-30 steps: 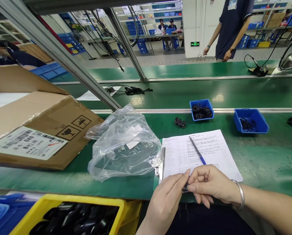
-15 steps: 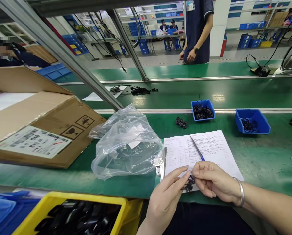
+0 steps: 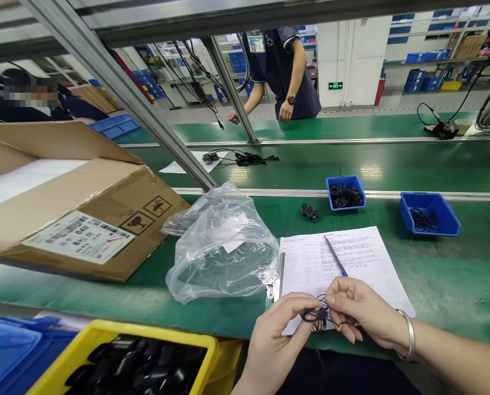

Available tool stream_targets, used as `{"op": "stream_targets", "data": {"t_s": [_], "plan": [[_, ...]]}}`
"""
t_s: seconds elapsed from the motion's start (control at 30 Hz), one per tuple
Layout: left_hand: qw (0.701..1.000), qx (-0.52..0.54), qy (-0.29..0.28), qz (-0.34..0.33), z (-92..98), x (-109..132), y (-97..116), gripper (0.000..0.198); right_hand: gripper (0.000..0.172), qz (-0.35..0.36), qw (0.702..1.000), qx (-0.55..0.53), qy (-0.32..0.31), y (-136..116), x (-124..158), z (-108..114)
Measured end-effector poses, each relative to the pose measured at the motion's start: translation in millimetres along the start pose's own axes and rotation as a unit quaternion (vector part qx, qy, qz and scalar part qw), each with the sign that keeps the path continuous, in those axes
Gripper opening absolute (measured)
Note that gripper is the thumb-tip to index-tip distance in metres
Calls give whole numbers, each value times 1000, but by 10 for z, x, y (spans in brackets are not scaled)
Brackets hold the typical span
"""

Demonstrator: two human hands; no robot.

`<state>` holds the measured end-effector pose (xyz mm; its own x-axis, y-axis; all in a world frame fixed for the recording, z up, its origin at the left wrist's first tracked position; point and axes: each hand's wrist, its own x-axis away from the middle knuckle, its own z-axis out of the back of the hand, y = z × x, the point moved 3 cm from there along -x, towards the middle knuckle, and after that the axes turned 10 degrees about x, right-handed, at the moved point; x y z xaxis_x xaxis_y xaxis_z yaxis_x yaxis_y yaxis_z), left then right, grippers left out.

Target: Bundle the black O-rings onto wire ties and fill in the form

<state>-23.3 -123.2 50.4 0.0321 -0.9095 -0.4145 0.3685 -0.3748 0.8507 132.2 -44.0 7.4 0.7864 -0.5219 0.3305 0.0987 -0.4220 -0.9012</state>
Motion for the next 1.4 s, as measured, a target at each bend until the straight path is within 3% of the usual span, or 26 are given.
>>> {"op": "stream_targets", "data": {"t_s": [0.27, 0.77, 0.87, 1.0, 1.1, 1.17, 1.23, 1.3, 1.4], "plan": [[1000, -1, 6, 10, 30, -12, 30, 28, 46, 10, 1000, 16, 10, 11, -9, -4], [996, -44, 7, -77, 52, 54, 12, 33, 39, 75, 996, 45, 4, -26, 15, 6], [998, -26, 20, -54, 38, 74, -11, 32, 37, 95, 994, 59, 21, -9, -1, 29], [992, 89, 74, 54, 79, 72, -60, 17, 45, 152, 983, 92, 47, 13, -16, 53], [971, 120, 162, 131, 373, 14, -43, 14, 48, 154, 979, 132, 8, 29, -29, 33], [967, 28, 192, 167, 701, -63, -16, 19, 45, 139, 977, 159, -14, 28, -40, 27], [958, -140, 133, 210, 1025, -191, -36, 22, 43, 128, 975, 181, -20, 7, -55, 37], [927, -285, 61, 236, 1292, -358, -132, 19, 44, 125, 973, 193, -6, -31, -74, 60], [902, -364, 61, 225, 1554, -632, -325, 20, 45, 122, 972, 202, 11, -99, -95, 87]]}}
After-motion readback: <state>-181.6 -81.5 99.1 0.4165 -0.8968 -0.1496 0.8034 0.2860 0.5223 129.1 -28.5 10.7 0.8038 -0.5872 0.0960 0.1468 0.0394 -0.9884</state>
